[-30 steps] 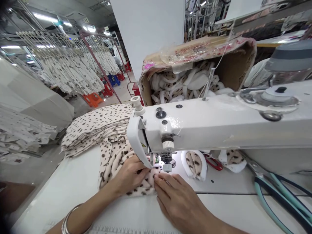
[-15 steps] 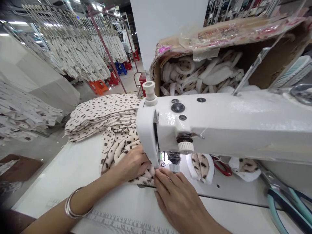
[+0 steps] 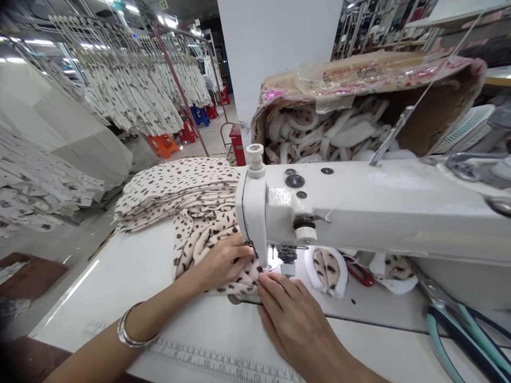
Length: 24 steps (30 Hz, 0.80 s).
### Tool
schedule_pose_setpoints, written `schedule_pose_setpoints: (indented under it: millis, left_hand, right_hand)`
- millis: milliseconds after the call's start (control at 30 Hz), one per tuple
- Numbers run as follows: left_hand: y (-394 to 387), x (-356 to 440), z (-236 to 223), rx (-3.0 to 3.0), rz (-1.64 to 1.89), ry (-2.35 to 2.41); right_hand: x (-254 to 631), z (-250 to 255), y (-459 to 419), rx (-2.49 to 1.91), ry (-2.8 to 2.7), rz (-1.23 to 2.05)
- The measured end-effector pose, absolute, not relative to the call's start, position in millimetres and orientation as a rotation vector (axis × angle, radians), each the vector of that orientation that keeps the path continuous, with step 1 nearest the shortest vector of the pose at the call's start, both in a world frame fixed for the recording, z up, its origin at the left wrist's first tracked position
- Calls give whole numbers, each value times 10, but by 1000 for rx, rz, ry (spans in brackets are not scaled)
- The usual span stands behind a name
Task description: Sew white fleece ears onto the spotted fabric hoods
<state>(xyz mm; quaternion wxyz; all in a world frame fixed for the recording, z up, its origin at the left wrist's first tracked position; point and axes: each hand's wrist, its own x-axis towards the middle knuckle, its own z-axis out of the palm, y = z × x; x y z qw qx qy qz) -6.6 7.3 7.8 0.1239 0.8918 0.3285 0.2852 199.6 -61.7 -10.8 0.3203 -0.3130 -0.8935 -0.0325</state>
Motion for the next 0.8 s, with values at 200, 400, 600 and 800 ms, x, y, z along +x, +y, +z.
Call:
schedule_pose_setpoints:
  millis: [200,400,600,800]
  left_hand:
    - [35,-67,87,2514,788,1066]
    - [38,-111,122,2514,814,1210]
    - [-190,-262,100,2562,763,1281]
    - [-739,-356,213,2478,721,1505]
  right_hand:
    - [2014,-116,-638,-806,-2367,-44]
    - [2015,-142,-621,-821,-2355,-36]
    - [2017,-120,-639,-781,-2386,50]
    - [1996,-28,-662,-643,-2429,298]
